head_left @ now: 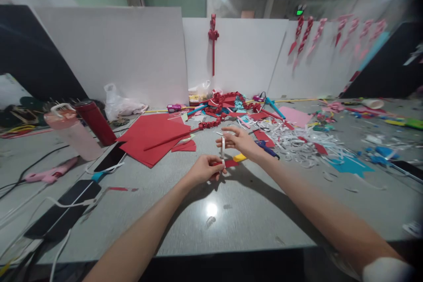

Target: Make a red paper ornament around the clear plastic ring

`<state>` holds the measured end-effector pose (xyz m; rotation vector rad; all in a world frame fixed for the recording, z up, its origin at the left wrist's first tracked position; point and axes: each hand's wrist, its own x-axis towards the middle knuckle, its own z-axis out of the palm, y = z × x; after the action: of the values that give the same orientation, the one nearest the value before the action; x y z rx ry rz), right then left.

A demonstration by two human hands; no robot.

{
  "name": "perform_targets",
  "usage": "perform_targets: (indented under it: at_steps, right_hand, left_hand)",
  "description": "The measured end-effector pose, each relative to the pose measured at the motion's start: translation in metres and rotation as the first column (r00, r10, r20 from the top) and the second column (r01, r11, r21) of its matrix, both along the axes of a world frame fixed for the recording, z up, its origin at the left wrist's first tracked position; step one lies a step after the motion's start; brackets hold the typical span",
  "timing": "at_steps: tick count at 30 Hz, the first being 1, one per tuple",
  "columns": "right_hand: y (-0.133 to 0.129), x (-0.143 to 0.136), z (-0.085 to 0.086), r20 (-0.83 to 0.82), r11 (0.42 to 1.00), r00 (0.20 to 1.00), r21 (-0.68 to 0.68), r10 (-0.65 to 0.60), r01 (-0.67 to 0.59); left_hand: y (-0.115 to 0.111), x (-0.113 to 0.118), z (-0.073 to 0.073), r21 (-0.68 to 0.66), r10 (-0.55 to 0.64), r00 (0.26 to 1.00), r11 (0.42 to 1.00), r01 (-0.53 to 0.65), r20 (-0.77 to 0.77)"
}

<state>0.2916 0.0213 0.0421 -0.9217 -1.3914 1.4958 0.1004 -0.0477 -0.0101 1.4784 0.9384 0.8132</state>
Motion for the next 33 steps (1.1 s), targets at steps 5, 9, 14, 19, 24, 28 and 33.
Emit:
perform_targets:
  at_steps: [5, 9, 14, 19, 24, 28, 33]
  right_hand:
    - [0.029, 0.035, -0.001, 0.421, 0.964, 0.882, 0.239, -0.211, 0.117]
    - [0.039, 0.089, 0.0, 0.793, 0.82, 0.208, 0.556, -0.572, 0.134]
    - [0.039, 0.125, -0.019, 0.925, 0.923, -0.128, 0.372, -0.359, 0.101]
    - [0.036, 0.124, -0.033, 0.947, 0.941, -0.046, 0.321, -0.318, 0.105]
    - [0.035, 0.124, -0.035, 0.914, 0.91, 0.005, 0.402, -0.405, 0.102]
    - [0.036, 0.127, -0.037, 0.829, 0.822, 0.0, 0.555, -0.56, 0.128]
    - [0.035, 0.128, -0.033, 0.762, 0.736, 0.006, 0.623, -0.647, 0.266]
  left_hand:
    - [0.003, -0.002, -0.002, -0.092, 0.054, 0.989, 0.995, -0.042, 0.139]
    - [0.01, -0.003, -0.01, -0.096, 0.083, 0.965, 0.994, -0.06, 0.249]
    - [0.01, -0.002, -0.007, -0.107, 0.167, 0.922, 0.985, -0.138, 0.35]
    - [0.011, -0.002, -0.005, -0.113, 0.258, 0.894, 0.966, -0.232, 0.365]
    - [0.013, -0.002, -0.007, -0.141, 0.298, 0.882, 0.954, -0.264, 0.365]
    - [0.013, -0.002, -0.007, -0.142, 0.301, 0.88, 0.953, -0.267, 0.368]
    - [0.014, -0.003, -0.008, -0.128, 0.308, 0.878, 0.951, -0.28, 0.367]
